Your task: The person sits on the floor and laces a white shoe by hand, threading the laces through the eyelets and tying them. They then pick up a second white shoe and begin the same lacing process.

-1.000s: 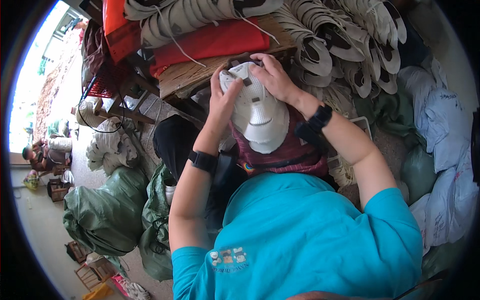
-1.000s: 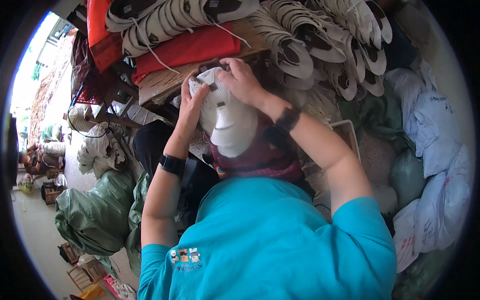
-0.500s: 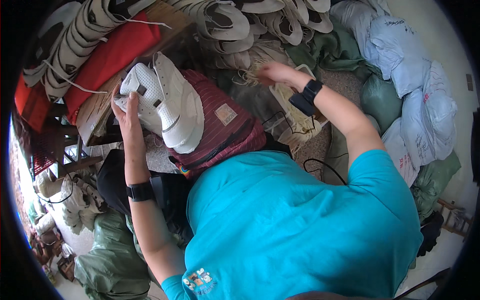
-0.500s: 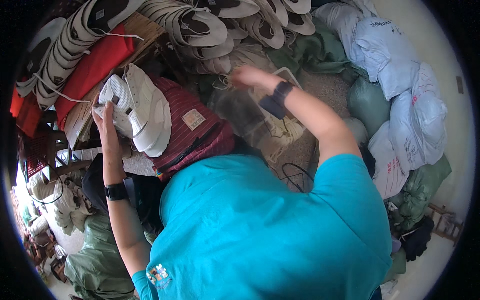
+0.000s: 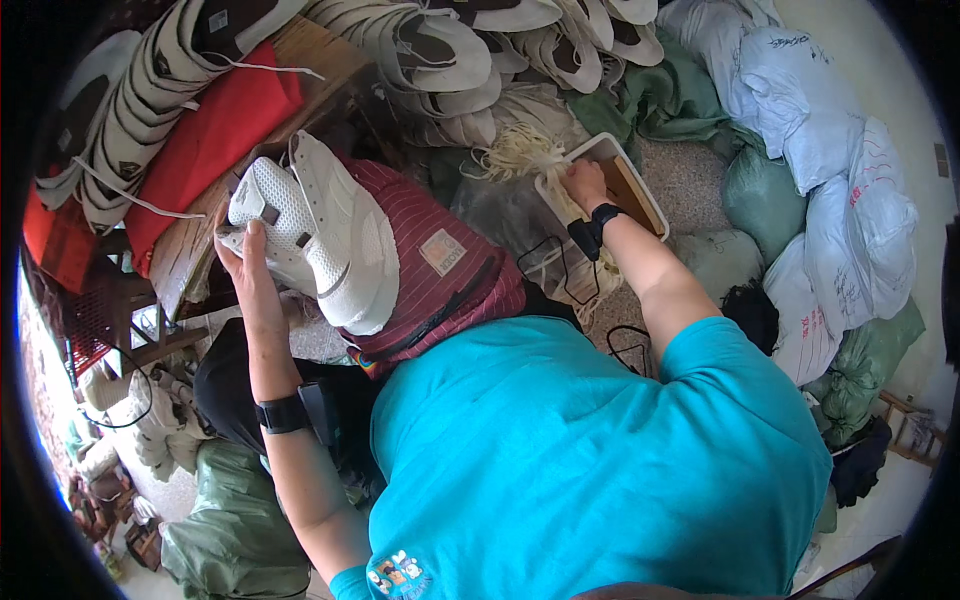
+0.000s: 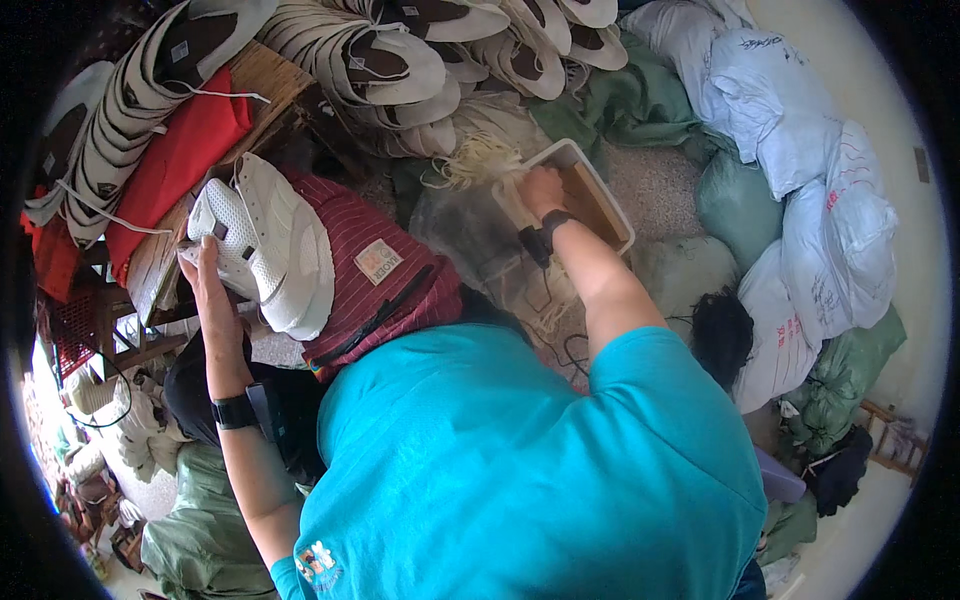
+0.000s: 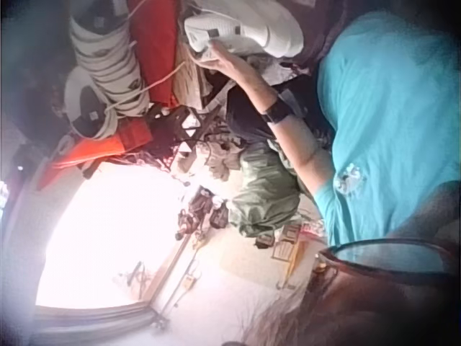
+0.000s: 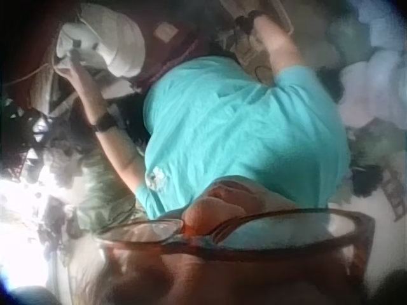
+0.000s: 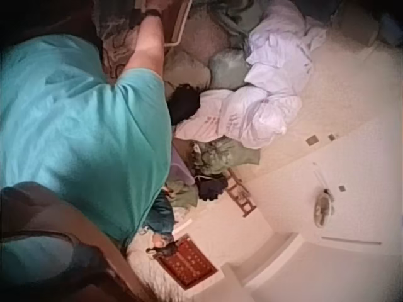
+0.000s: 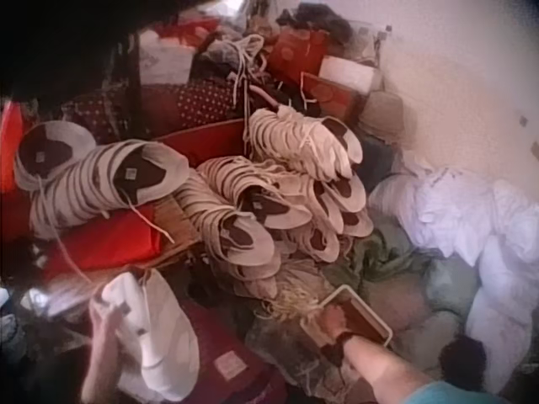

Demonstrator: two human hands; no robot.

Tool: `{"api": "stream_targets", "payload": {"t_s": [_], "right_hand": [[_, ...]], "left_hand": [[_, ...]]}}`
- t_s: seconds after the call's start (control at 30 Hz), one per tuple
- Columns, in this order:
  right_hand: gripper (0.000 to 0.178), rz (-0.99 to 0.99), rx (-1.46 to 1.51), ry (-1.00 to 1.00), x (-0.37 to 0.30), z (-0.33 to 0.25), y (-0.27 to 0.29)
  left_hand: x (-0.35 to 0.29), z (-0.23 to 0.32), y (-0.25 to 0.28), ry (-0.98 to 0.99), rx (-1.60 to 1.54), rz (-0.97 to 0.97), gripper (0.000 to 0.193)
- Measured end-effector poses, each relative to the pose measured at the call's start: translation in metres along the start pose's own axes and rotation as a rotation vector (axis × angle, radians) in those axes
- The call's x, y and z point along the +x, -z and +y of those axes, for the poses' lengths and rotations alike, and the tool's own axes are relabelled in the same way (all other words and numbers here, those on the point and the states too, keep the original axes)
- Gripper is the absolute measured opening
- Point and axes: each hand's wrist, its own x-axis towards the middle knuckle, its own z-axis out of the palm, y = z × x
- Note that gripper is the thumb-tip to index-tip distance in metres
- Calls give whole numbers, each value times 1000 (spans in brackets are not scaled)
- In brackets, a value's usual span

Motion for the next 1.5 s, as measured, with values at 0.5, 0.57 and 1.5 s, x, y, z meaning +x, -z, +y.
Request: {"api": "stream_targets", "payload": {"t_s": [0.5, 0.57, 1.5], "right_hand": [[21, -679, 449, 79, -51, -103, 141], [22, -673, 381, 419, -75, -140, 154], [41, -634, 828, 1134, -185, -295, 197]], "left_hand": [[-32, 66, -28, -867, 926, 183, 62], [-46, 79, -41, -879, 771, -10, 63], [-94, 89, -23, -8, 166, -618, 24]]}}
